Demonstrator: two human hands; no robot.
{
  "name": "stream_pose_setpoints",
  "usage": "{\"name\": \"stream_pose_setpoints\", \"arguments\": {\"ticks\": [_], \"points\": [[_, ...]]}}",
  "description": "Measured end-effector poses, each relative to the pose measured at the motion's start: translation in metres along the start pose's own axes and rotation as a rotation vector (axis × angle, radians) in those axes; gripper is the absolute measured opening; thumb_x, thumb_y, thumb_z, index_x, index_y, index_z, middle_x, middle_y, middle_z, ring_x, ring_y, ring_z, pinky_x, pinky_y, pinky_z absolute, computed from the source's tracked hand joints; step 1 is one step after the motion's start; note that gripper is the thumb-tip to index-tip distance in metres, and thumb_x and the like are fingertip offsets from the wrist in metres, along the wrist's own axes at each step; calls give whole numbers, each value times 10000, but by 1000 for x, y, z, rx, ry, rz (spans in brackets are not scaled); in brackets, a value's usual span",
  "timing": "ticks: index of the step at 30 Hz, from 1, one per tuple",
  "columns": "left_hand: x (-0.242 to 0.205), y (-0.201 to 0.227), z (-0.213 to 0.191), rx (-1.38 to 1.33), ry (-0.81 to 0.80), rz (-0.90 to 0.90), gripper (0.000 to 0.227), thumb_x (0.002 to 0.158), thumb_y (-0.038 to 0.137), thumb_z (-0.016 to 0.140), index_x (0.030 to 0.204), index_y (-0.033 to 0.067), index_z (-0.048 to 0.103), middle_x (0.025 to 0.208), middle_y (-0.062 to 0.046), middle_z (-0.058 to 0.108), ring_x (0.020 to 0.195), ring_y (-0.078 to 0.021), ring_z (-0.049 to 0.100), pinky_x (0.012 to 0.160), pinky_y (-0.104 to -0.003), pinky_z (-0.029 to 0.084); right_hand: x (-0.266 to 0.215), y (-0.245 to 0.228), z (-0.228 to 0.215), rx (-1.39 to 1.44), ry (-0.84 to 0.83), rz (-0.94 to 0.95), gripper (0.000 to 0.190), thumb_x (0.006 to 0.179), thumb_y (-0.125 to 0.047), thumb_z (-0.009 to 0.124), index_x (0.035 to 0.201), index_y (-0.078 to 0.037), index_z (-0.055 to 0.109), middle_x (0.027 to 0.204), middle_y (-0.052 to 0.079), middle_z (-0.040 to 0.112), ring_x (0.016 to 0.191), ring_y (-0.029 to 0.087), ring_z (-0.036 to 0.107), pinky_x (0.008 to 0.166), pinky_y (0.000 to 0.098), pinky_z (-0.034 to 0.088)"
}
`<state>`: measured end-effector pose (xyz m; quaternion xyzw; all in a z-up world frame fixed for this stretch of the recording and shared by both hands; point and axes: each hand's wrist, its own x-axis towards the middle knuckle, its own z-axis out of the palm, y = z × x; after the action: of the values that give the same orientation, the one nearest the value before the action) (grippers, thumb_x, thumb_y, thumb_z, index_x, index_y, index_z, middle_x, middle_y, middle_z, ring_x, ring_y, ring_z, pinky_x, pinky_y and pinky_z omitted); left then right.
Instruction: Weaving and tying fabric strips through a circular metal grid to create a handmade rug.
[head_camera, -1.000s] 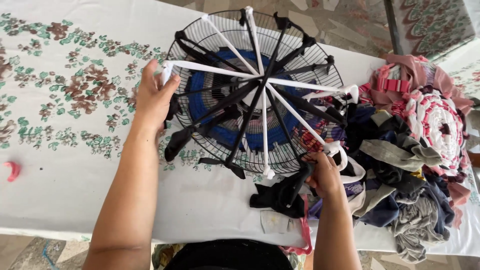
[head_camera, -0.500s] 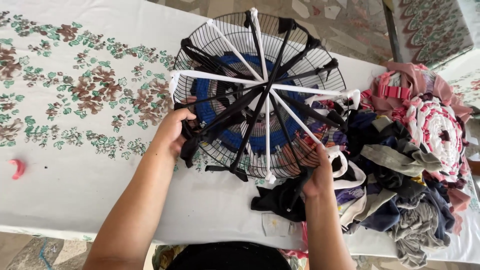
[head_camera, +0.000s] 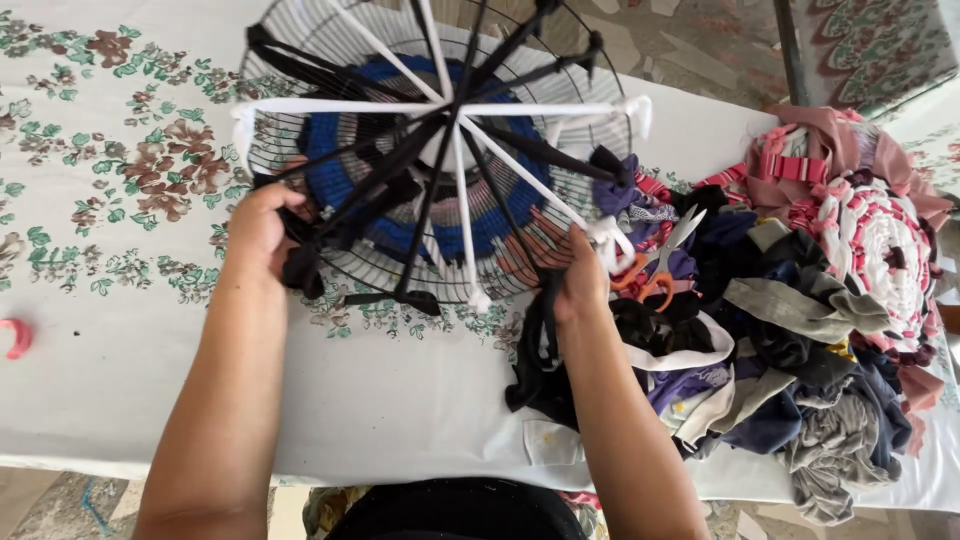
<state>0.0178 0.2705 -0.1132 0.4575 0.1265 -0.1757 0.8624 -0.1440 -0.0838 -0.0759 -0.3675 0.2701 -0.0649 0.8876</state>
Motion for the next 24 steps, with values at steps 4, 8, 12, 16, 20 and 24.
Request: {"name": "stream_pose_setpoints", "arguments": {"ticks": [4, 8, 12, 16, 20, 24], "points": [[9, 13, -26, -119, -122, 82, 494, 800, 18, 505, 1277, 17, 635, 1111, -95, 733, 998, -256, 722, 914, -388, 608, 34, 13, 18, -23, -4, 8, 439, 1076, -360, 432, 1228, -1, 634, 1174, 231, 702, 1081, 401, 701, 846, 569, 601], [18, 19, -52, -262, -104, 121, 467, 829, 1, 490, 1280, -24, 608, 1189, -163, 708, 1068, -314, 721, 975, -452, 603, 58, 23, 49, -36, -48, 30, 438, 1069, -369, 411, 1216, -14, 622, 1128, 209, 720, 1010, 351, 722, 814, 548, 621], [16, 30, -66, -223, -50, 214, 451, 852, -7, 481, 1284, -31, 609, 1194, -170, 682, 1085, -331, 714, 974, -473, 615, 74, 33, 69, -71, -109, 63, 461, 1049, -432, 445, 1208, -42, 632, 1081, 170, 738, 914, 306, 721, 680, 456, 553], [5, 37, -64, -254, -102, 244, 483, 854, -14, 470, 1311, -89, 607, 1262, -187, 703, 1138, -329, 724, 1008, -458, 579, 32, 32, 85, -207, -218, 130, 524, 1016, -510, 502, 1221, -49, 643, 1025, 140, 739, 826, 274, 710, 613, 386, 527], [5, 27, -72, -347, -10, 284, 417, 866, -19, 489, 1261, -100, 599, 1202, -194, 687, 1064, -351, 725, 967, -488, 607, -40, 17, 75, -551, -448, 235, 560, 971, -491, 598, 1300, -39, 586, 811, 100, 661, 663, 201, 655, 629, 355, 550], [15, 25, -73, -368, 4, 275, 423, 868, -17, 491, 1271, -86, 600, 1210, -189, 697, 1073, -349, 727, 974, -492, 636, -80, -29, 19, -1129, -655, 350, 398, 835, -211, 769, 1157, -2, 667, 716, 14, 625, 544, 120, 585, 522, 316, 469]]}}
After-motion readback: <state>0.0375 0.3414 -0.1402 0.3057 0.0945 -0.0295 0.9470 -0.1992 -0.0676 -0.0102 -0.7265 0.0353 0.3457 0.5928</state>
